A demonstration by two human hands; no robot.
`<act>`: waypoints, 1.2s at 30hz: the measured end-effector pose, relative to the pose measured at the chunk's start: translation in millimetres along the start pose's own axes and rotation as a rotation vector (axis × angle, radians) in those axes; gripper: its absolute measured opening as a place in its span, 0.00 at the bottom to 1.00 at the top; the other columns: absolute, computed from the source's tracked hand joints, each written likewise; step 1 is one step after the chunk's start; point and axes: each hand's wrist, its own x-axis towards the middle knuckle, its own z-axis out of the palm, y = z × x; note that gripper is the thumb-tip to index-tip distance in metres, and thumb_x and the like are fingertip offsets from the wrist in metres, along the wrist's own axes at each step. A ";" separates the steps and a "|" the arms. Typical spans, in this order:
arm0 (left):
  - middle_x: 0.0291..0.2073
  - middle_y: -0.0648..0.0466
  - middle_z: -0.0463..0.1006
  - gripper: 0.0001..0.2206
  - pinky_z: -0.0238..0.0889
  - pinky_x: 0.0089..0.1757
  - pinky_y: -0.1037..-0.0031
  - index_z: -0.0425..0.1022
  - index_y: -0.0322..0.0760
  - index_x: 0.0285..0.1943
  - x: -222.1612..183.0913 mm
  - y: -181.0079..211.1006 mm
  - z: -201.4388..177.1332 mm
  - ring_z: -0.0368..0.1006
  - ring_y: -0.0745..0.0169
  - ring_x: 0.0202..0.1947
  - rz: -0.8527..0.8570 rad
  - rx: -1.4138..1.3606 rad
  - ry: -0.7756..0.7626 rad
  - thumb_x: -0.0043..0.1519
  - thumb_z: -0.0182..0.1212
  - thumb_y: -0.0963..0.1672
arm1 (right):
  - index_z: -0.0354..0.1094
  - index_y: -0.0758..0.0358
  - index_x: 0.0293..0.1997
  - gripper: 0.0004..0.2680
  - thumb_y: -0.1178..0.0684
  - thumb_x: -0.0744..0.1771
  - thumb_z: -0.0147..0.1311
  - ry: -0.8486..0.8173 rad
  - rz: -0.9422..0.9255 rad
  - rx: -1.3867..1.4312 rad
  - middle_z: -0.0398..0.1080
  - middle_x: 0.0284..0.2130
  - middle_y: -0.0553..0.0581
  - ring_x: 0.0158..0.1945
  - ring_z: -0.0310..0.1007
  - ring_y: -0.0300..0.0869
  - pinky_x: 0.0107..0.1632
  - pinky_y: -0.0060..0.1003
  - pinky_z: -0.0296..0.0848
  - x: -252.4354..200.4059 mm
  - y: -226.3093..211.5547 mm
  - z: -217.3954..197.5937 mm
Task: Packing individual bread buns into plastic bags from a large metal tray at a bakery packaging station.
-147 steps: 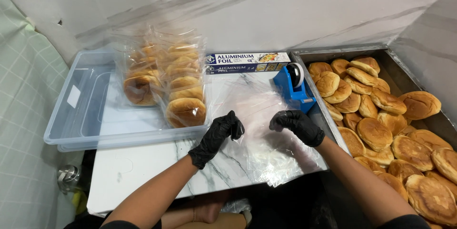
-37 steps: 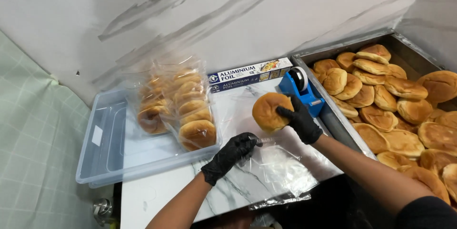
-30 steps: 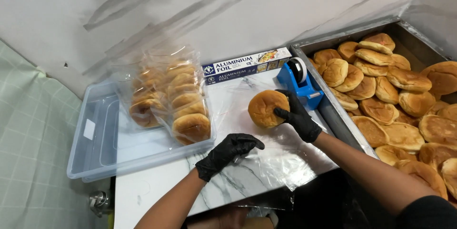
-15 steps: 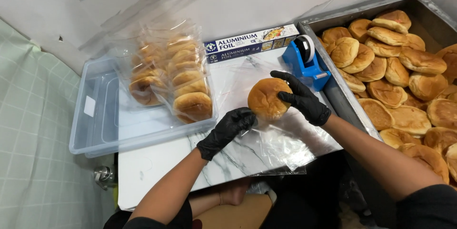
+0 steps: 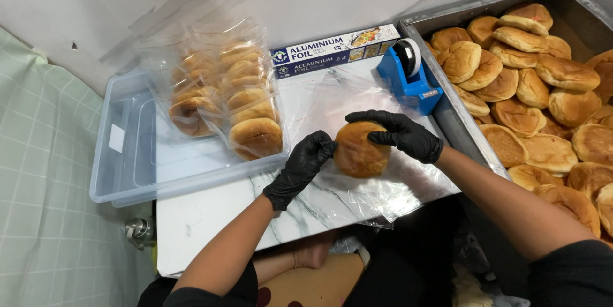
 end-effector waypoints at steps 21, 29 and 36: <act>0.20 0.48 0.73 0.11 0.70 0.37 0.71 0.71 0.36 0.35 -8.5 35.9 16.4 0.69 0.68 0.27 -0.046 0.350 0.067 0.65 0.65 0.45 | 0.71 0.55 0.62 0.17 0.50 0.66 0.60 -0.056 0.118 -0.065 0.76 0.54 0.60 0.61 0.68 0.44 0.65 0.49 0.66 0.6 12.4 21.6; 0.19 0.60 0.68 0.15 0.62 0.32 0.85 0.67 0.39 0.33 5.4 -17.8 -6.9 0.63 0.74 0.25 -0.241 0.098 0.223 0.65 0.67 0.48 | 0.69 0.51 0.62 0.22 0.34 0.64 0.55 0.080 0.066 0.151 0.75 0.52 0.52 0.50 0.70 0.34 0.54 0.35 0.73 11.6 49.8 3.0; 0.20 0.60 0.68 0.17 0.61 0.34 0.88 0.65 0.37 0.32 2.8 -1.5 1.4 0.61 0.75 0.25 -0.268 0.066 0.326 0.64 0.69 0.47 | 0.68 0.55 0.63 0.23 0.58 0.61 0.69 0.015 0.102 0.030 0.72 0.57 0.56 0.55 0.72 0.45 0.62 0.46 0.70 9.0 55.1 8.7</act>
